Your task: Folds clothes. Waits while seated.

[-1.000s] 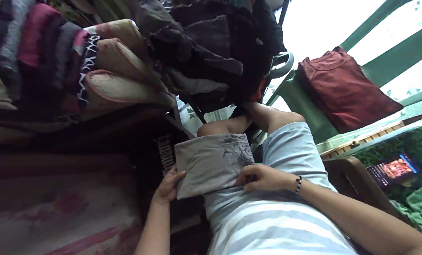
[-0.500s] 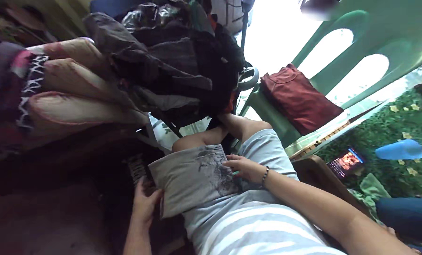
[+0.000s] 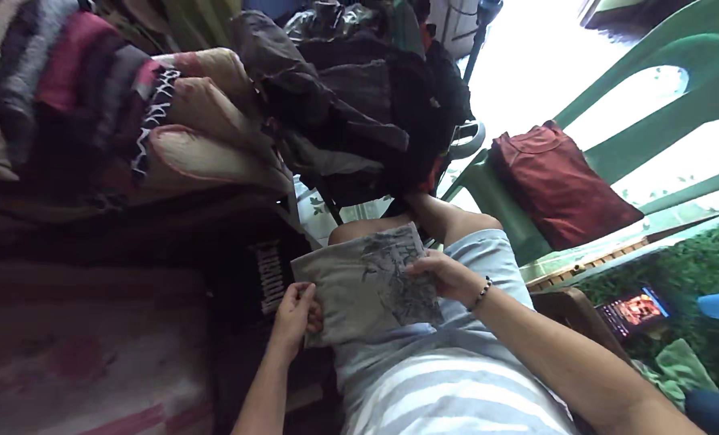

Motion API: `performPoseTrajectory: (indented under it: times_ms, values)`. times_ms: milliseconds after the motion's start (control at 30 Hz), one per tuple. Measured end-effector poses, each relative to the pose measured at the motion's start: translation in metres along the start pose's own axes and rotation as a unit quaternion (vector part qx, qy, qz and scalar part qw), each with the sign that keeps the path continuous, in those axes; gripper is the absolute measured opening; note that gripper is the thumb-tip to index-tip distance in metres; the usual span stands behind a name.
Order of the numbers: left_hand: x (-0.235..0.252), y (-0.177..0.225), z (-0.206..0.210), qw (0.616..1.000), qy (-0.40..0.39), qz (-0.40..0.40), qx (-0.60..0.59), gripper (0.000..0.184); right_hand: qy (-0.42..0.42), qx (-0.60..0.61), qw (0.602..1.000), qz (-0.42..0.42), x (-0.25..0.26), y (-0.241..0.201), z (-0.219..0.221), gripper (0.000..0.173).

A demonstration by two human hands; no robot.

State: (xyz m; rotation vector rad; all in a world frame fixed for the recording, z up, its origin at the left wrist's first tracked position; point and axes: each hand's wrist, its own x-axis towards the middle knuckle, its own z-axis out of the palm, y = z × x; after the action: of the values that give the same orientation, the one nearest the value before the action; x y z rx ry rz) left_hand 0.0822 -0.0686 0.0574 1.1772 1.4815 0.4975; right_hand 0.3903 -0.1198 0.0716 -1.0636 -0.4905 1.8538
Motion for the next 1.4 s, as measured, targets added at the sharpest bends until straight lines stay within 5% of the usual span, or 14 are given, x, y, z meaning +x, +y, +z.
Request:
performPoseTrajectory:
  times_ms: [100,200,300,333,400,500,667,767,867,933,1067,1200,1300,1400]
  values:
    - [-0.006,0.028,-0.003,0.996,-0.043,-0.077,0.01,0.048,-0.084,-0.093,0.991,-0.041,-0.014,-0.036,0.039,0.036]
    - [-0.02,0.054,-0.004,0.993,-0.074,-0.053,-0.072,0.071,-0.191,-0.245,0.947,-0.077,-0.033,-0.071,0.083,0.037]
    - [-0.04,0.062,-0.005,0.935,-0.192,0.083,-0.285,0.065,-0.275,-0.443,0.836,-0.168,-0.066,-0.103,0.126,0.039]
    - [-0.055,0.076,-0.002,0.928,-0.19,0.104,-0.304,0.055,-0.292,-0.514,0.782,-0.198,-0.079,-0.111,0.134,0.047]
    - [-0.08,0.138,0.025,0.956,-0.06,0.053,-0.283,0.043,-0.284,-0.645,0.667,-0.24,-0.102,-0.117,0.142,0.057]
    - [-0.011,0.127,0.065,0.934,-0.084,0.202,-0.284,0.052,-0.227,-0.776,0.536,-0.244,-0.128,-0.112,0.13,0.046]
    - [0.025,0.129,0.151,0.851,-0.306,0.087,-0.419,0.055,-0.11,-0.871,0.445,-0.178,-0.146,-0.085,0.055,0.034]
    - [0.052,0.097,0.209,0.863,-0.293,-0.062,-0.407,0.051,-0.075,-0.865,0.48,-0.125,-0.149,-0.043,-0.015,0.03]
    - [0.066,0.065,0.247,0.885,-0.268,-0.144,-0.353,0.041,-0.045,-0.811,0.577,-0.085,-0.16,0.001,-0.077,0.049]
    - [0.071,0.059,0.254,0.889,-0.261,-0.145,-0.346,0.038,-0.001,-0.757,0.645,-0.104,-0.175,0.011,-0.097,0.065]
    - [0.079,0.062,0.247,0.886,-0.27,-0.145,-0.349,0.042,0.186,-0.569,0.78,-0.183,-0.201,0.033,-0.118,0.047]
    - [0.077,0.062,0.244,0.887,-0.246,-0.127,-0.37,0.042,0.425,-0.333,0.841,-0.048,-0.196,0.06,-0.127,0.088]
    - [0.08,0.062,0.246,0.887,-0.227,-0.108,-0.388,0.044,0.43,-0.161,0.888,-0.008,-0.188,0.071,-0.127,0.067]
    - [0.083,0.063,0.248,0.885,-0.238,-0.106,-0.386,0.049,0.414,-0.11,0.903,-0.043,-0.182,0.064,-0.124,0.065]
